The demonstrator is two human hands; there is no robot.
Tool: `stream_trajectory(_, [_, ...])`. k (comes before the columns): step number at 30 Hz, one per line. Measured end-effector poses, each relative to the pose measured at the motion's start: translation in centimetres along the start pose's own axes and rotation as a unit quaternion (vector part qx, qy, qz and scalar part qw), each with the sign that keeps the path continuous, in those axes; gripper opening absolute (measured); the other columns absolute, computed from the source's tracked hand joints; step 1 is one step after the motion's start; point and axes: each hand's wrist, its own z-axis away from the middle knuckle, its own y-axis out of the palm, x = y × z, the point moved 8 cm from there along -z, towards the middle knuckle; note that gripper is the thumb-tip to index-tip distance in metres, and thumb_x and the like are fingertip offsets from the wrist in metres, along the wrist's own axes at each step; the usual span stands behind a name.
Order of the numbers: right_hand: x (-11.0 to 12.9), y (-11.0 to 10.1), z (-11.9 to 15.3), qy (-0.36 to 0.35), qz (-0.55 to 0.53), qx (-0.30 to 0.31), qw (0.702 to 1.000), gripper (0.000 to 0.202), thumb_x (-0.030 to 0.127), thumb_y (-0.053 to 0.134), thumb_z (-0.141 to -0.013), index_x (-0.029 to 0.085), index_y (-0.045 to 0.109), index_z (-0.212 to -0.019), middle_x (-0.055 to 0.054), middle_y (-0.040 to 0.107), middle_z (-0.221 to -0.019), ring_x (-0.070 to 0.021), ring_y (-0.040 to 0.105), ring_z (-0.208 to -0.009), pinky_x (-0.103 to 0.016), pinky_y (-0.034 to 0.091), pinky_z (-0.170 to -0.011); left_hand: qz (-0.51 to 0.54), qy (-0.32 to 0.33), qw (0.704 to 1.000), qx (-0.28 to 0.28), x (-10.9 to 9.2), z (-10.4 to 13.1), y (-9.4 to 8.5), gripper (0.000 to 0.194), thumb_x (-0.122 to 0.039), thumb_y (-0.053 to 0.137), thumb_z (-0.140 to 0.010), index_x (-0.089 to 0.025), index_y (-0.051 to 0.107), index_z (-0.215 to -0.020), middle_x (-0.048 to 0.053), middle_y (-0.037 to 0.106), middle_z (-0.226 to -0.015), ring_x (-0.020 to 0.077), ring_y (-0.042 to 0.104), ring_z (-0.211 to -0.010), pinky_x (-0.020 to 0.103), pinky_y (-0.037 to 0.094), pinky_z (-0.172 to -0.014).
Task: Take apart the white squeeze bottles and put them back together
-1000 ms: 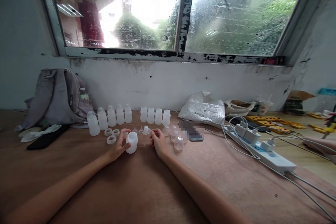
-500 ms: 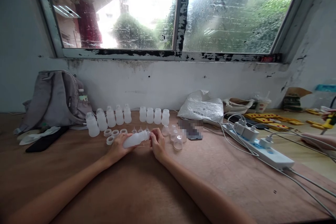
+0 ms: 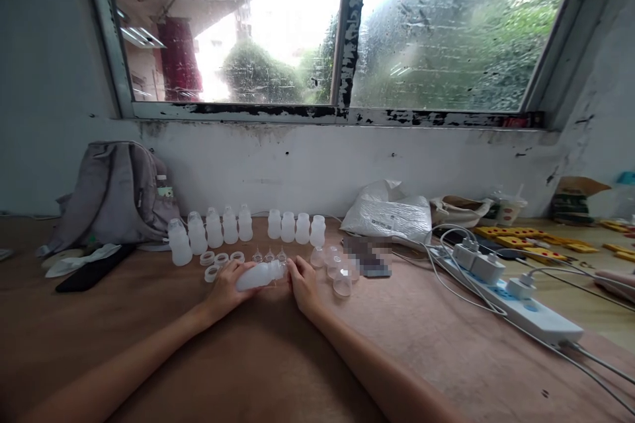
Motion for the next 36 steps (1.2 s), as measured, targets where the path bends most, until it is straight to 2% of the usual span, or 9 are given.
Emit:
stream_trajectory(3, [-0.3,-0.4,-0.1,0.005,-0.032,-0.035,0.999,0.037,0.047,0.042,-0.078,0.020,0.033,-0.054,0.005,0.036,-0.044,-0.0078,0.033,-0.033,-0.021,0.024,-0.032,-0.005,0.003,1.000,0.002,0.0,0.1,0.1,0.045,-0.047,0.057,-0.068,-0.027,0.052,-0.107,0.003,0.052,-0.091,0.0207,0.047,-0.088,0.035,0.037,-0.081])
stream_trajectory(10, [-0.5,-0.2,-0.2,0.040,-0.020,-0.023,0.999,0.051,0.054,0.041,-0.076,0.019,0.031,-0.039,0.005,0.030,-0.032,-0.0064,0.027,-0.027,-0.022,0.018,-0.032,-0.013,0.010,1.000,0.002,0.1,0.1,0.3,0.044,-0.045,0.058,-0.067,-0.029,0.053,-0.108,0.002,0.052,-0.090,0.0206,0.047,-0.087,0.035,0.037,-0.081])
stream_trajectory(16, [-0.4,0.4,-0.3,0.057,-0.074,0.010,0.996,0.036,0.049,0.045,-0.074,0.019,0.039,-0.055,0.005,0.042,-0.045,-0.0054,0.032,-0.028,-0.019,0.020,-0.028,-0.017,0.002,1.000,0.001,0.2,0.0,0.2,0.044,-0.046,0.058,-0.068,-0.029,0.053,-0.107,0.002,0.051,-0.089,0.0204,0.047,-0.087,0.035,0.038,-0.081])
stream_trajectory(23, [-1.8,0.7,-0.4,0.098,-0.074,0.034,0.992,0.043,0.051,0.047,-0.072,0.019,0.033,-0.047,0.008,0.028,-0.033,-0.0035,0.024,-0.025,-0.018,0.014,-0.026,-0.027,0.033,0.999,0.009,-0.3,0.3,0.4,0.045,-0.040,0.059,-0.067,-0.029,0.051,-0.110,0.003,0.051,-0.092,0.0206,0.048,-0.087,0.034,0.039,-0.080])
stream_trajectory(25, [-1.8,0.6,-0.6,0.106,-0.050,0.061,0.991,0.046,0.053,0.045,-0.073,0.018,0.034,-0.046,0.008,0.026,-0.032,-0.0034,0.024,-0.024,-0.018,0.014,-0.026,-0.018,0.033,0.999,0.014,-0.3,0.3,0.5,0.046,-0.040,0.059,-0.068,-0.028,0.051,-0.111,0.004,0.051,-0.091,0.0202,0.048,-0.086,0.033,0.040,-0.078])
stream_trajectory(27, [-1.0,0.2,-0.7,0.100,-0.017,0.096,0.990,0.043,0.053,0.044,-0.074,0.016,0.043,-0.053,0.007,0.036,-0.037,-0.0036,0.029,-0.026,-0.017,0.017,-0.026,-0.009,0.027,0.999,0.022,-0.3,0.4,0.7,0.046,-0.041,0.058,-0.068,-0.027,0.050,-0.111,0.004,0.051,-0.089,0.0201,0.048,-0.086,0.033,0.041,-0.078])
stream_trajectory(30, [1.0,-0.2,-0.8,0.084,-0.012,0.172,0.981,0.034,0.046,0.056,-0.070,0.018,0.053,-0.089,-0.001,0.056,-0.071,-0.0072,0.050,-0.047,-0.015,0.033,-0.032,0.002,0.019,0.999,0.033,-0.3,0.4,0.8,0.046,-0.043,0.058,-0.067,-0.027,0.050,-0.110,0.003,0.052,-0.087,0.0201,0.049,-0.087,0.033,0.041,-0.077])
stream_trajectory(32, [2.1,0.2,-0.4,0.080,-0.028,0.240,0.967,0.042,0.038,0.063,-0.065,0.021,0.051,-0.101,-0.004,0.056,-0.093,-0.0106,0.055,-0.066,-0.016,0.042,-0.042,0.003,0.021,0.999,0.037,-0.4,0.4,0.7,0.045,-0.043,0.058,-0.066,-0.028,0.050,-0.108,0.003,0.052,-0.088,0.0199,0.049,-0.086,0.032,0.042,-0.075])
stream_trajectory(36, [2.6,0.9,0.1,0.084,-0.038,0.277,0.956,0.034,0.034,0.065,-0.063,0.016,0.055,-0.090,-0.005,0.056,-0.090,-0.0119,0.055,-0.069,-0.017,0.043,-0.044,-0.018,0.043,0.998,0.034,-1.0,0.6,0.5,0.044,-0.044,0.057,-0.068,-0.026,0.051,-0.108,0.004,0.052,-0.090,0.0199,0.049,-0.085,0.031,0.043,-0.074])
